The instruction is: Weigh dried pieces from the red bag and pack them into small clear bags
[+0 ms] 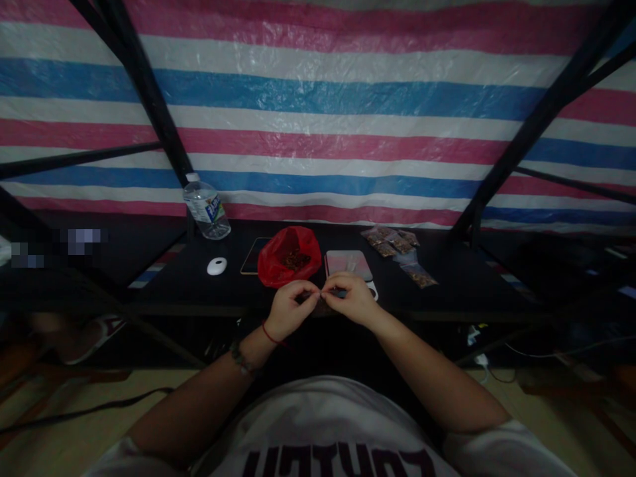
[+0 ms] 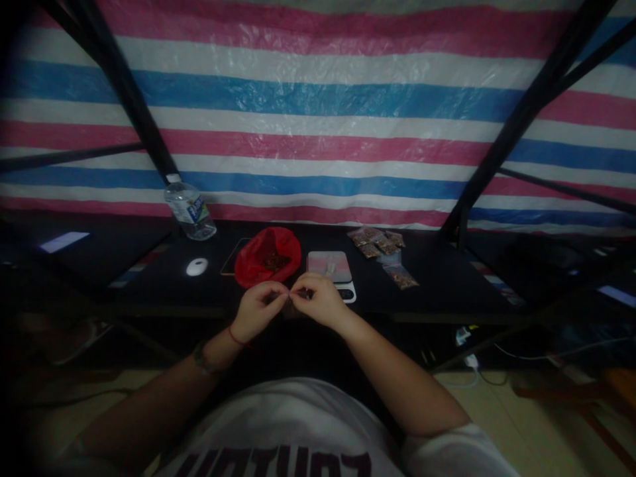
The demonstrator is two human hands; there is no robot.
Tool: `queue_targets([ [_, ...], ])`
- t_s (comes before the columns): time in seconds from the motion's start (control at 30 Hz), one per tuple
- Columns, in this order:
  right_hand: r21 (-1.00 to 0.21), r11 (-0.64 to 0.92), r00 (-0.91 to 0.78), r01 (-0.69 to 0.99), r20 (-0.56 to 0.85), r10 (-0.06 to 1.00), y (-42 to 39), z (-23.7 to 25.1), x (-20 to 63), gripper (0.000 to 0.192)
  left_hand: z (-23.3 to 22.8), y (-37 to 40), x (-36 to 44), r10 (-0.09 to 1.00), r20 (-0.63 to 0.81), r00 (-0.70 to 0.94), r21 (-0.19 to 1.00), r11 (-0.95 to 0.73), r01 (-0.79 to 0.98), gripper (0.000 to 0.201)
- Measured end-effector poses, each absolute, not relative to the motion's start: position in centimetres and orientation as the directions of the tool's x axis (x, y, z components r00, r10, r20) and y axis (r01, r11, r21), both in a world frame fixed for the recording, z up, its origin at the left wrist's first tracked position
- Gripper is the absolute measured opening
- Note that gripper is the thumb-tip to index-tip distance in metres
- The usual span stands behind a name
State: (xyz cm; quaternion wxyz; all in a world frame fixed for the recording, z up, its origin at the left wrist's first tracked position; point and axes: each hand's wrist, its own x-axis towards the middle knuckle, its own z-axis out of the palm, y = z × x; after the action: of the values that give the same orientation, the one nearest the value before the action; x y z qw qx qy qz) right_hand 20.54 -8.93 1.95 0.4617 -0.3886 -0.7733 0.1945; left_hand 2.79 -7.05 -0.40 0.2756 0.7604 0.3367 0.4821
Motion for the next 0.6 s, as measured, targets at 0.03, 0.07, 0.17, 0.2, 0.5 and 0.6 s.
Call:
queue_targets([
  [0.03, -0.663, 0.620, -0.274, 0.421, 0.558, 0.783, -8.9, 1.9, 20.5, 0.009, -0.4, -7.0, 2.8, 0.768, 0.554, 0.322, 0.729, -0.634, 0.259, 0.008],
  [0.07, -0.667, 0.614, -0.275, 0.422, 0.552, 0.787, -8.9, 1.9, 20.5, 0.009, -0.3, -7.0, 2.7, 0.758, 0.559, 0.337, 0.713, -0.647, 0.272, 0.009],
  [0.17, -0.674, 0.595, -0.279, 0.438, 0.527, 0.803, -8.8, 1.9, 20.7, 0.010, -0.2, -6.8, 2.4, 0.727, 0.571, 0.382, 0.661, -0.683, 0.313, 0.011],
  [0.2, -0.678, 0.585, -0.277, 0.446, 0.516, 0.810, -8.7, 2.0, 20.9, 0.010, -0.1, -6.7, 2.2, 0.720, 0.575, 0.389, 0.647, -0.691, 0.322, 0.012],
  [0.5, -0.716, 0.515, -0.254, 0.471, 0.449, 0.857, -8.2, 3.3, 22.6, 0.012, 1.1, -5.9, 1.3, 0.734, 0.590, 0.337, 0.674, -0.677, 0.296, 0.011],
  [0.6, -0.757, 0.471, -0.177, 0.454, 0.442, 0.880, -8.0, 3.4, 23.1, 0.011, 1.1, -6.0, 1.3, 0.737, 0.584, 0.341, 0.679, -0.674, 0.293, 0.013],
])
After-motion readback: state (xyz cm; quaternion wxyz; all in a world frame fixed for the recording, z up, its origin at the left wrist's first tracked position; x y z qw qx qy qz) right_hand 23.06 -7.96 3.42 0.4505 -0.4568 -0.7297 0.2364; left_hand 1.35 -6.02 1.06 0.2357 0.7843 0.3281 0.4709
